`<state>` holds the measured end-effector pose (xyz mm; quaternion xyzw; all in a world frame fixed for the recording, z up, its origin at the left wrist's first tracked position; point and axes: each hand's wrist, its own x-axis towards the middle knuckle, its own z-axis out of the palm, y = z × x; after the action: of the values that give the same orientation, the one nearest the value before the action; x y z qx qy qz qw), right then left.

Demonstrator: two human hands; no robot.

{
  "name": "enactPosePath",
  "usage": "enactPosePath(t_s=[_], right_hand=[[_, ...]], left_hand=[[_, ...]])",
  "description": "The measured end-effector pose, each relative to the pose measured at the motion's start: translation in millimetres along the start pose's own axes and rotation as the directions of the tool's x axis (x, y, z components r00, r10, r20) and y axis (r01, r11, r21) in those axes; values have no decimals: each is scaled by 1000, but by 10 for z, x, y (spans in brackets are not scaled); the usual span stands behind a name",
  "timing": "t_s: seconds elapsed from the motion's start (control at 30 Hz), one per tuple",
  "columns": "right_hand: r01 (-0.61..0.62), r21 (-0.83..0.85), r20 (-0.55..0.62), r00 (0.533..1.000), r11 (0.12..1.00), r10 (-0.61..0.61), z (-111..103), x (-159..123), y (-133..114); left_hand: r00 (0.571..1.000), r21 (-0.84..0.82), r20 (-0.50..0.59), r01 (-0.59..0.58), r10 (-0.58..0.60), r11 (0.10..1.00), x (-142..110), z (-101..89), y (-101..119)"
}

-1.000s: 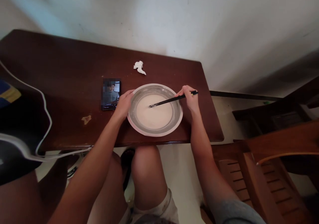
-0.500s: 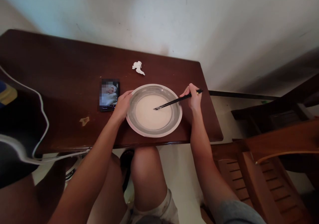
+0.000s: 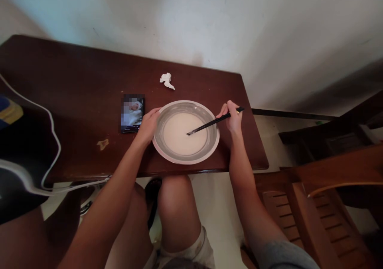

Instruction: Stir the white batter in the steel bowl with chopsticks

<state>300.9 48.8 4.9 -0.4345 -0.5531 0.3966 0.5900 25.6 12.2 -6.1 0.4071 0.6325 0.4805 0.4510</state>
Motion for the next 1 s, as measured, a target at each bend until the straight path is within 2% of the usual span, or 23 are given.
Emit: enactPosePath(t_s=[0.13, 0.2, 0.3, 0.37, 0.4, 0.57, 0.63, 0.77, 0.83, 0.93, 1.0], right_hand=[[-57, -18, 220, 974, 998, 60, 83, -55, -16], [-51, -50, 204, 977, 997, 60, 88, -53, -28], [-10, -37, 39, 999, 999, 11, 39, -20, -36], [-10, -17, -17, 1000, 1000, 10, 15, -10, -38], [-20, -11, -4, 1000, 1000, 20, 16, -15, -40], [-63, -39, 209, 975, 997, 70, 82, -56, -42], [-30, -35, 170, 985, 999, 36, 72, -43, -30], [28, 41, -7, 1000, 999, -28, 9, -6, 0], [-6, 56, 26, 1000, 998, 4, 13, -17, 8], [-69, 7, 168, 983, 998, 67, 60, -49, 11], [-67, -35, 188, 980, 997, 72, 73, -50, 11]], left_hand=[[1000, -11, 9, -22, 22, 1000, 17, -11, -37], [1000, -20, 6, -18, 18, 1000, 23, -13, -48], [1000, -24, 7, -12, 12, 1000, 22, -11, -42], [1000, -20, 6, -9, 9, 1000, 16, -10, -28], [1000, -16, 6, -7, 7, 1000, 12, -10, -20], [1000, -14, 2, 6, -6, 1000, 0, -4, 3], [1000, -12, 0, 8, -8, 1000, -3, 0, 9], [1000, 4, -4, 9, -9, 1000, -12, 5, 24], [1000, 7, -13, 9, -9, 1000, -15, 5, 29], [1000, -3, -14, 2, -2, 1000, -11, 4, 23], [1000, -11, -8, -1, 1, 1000, -3, 3, 11]])
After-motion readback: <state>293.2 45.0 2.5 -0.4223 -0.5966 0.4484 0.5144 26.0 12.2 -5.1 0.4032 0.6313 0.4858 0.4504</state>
